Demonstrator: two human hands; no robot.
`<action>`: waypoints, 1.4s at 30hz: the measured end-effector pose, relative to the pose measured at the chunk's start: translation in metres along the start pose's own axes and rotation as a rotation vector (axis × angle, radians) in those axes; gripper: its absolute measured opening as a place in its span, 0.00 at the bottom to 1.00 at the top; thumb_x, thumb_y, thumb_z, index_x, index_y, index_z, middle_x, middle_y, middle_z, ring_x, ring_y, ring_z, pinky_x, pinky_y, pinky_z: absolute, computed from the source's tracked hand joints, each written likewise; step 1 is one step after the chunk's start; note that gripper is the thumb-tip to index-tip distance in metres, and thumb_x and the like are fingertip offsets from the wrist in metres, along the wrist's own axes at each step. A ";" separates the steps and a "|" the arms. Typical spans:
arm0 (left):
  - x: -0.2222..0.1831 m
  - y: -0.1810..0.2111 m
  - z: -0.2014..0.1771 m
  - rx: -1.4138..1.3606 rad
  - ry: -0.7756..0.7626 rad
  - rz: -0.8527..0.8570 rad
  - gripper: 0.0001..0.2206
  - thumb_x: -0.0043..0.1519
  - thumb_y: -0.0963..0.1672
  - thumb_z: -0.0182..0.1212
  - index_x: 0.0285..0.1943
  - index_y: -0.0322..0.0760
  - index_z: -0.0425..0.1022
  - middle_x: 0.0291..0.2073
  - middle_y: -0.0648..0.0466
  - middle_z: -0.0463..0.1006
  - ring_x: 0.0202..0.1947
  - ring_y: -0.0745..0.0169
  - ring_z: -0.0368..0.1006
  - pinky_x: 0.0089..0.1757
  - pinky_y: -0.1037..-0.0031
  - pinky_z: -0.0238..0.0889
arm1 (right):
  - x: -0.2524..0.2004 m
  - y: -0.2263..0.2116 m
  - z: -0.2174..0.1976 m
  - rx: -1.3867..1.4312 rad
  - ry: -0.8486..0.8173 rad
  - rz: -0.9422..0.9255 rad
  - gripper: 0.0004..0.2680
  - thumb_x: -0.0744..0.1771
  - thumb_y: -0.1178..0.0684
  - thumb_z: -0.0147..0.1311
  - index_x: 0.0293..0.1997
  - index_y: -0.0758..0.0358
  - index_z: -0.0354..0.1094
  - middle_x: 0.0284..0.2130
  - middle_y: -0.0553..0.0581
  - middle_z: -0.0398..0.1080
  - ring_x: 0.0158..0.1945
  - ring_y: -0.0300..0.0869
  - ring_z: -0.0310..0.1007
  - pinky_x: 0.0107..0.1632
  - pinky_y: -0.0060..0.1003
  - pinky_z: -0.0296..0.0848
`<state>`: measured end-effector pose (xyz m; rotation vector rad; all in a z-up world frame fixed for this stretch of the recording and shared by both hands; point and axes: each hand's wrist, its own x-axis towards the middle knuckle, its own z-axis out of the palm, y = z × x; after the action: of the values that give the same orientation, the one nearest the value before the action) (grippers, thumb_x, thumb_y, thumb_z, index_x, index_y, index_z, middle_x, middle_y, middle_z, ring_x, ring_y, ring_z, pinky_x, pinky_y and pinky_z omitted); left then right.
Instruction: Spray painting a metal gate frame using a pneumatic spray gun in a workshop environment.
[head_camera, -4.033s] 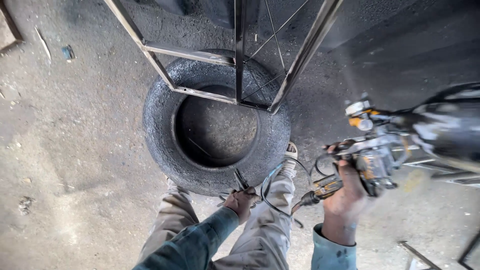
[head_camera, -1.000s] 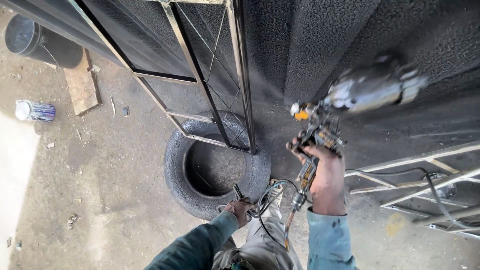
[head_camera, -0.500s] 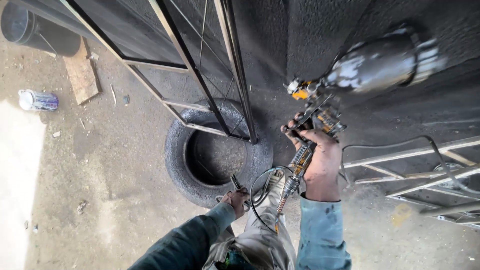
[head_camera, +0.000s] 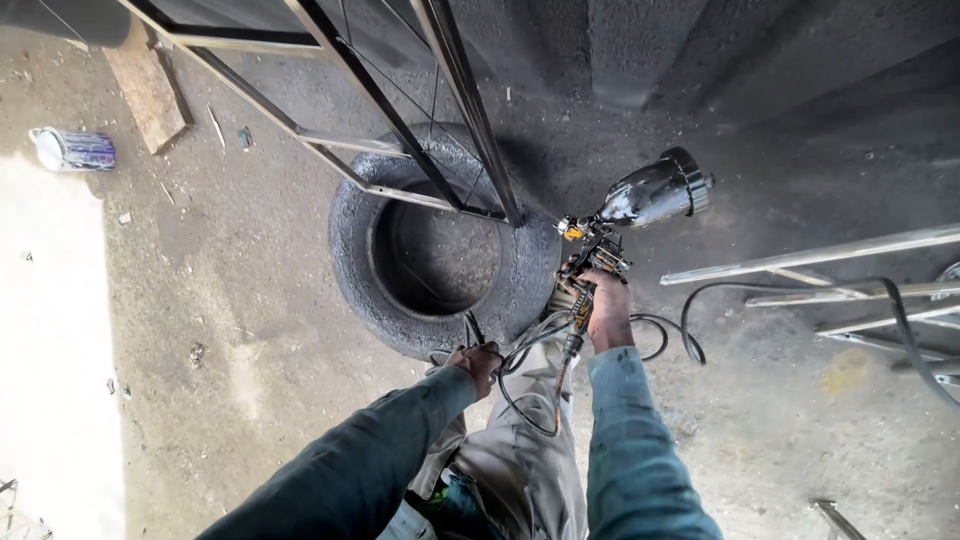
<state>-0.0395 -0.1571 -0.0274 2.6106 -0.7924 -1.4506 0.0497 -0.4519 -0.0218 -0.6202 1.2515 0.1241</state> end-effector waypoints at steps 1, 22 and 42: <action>0.008 -0.011 0.024 0.034 0.043 -0.009 0.07 0.54 0.51 0.61 0.34 0.51 0.74 0.39 0.60 0.72 0.40 0.50 0.75 0.40 0.56 0.68 | 0.013 0.007 -0.006 -0.023 0.012 -0.003 0.06 0.55 0.65 0.60 0.30 0.72 0.71 0.24 0.63 0.69 0.25 0.48 0.75 0.31 0.37 0.80; -0.050 -0.071 -0.011 -0.139 0.170 0.034 0.20 0.51 0.40 0.57 0.48 0.60 0.82 0.51 0.61 0.78 0.54 0.49 0.76 0.51 0.57 0.67 | -0.004 0.052 0.000 -0.665 0.171 -0.446 0.06 0.61 0.57 0.63 0.37 0.63 0.76 0.35 0.70 0.76 0.41 0.59 0.78 0.45 0.43 0.80; -0.112 -0.093 -0.060 -0.114 0.148 0.360 0.26 0.51 0.50 0.62 0.63 0.68 0.76 0.63 0.67 0.70 0.63 0.56 0.67 0.60 0.62 0.57 | -0.341 -0.028 0.252 -1.291 0.207 -1.946 0.29 0.54 0.60 0.52 0.63 0.74 0.60 0.42 0.68 0.69 0.46 0.61 0.71 0.48 0.53 0.77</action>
<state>-0.0007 -0.0372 0.0666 2.3068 -1.0577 -1.1541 0.1619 -0.2664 0.3434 -2.7131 0.1104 -0.8429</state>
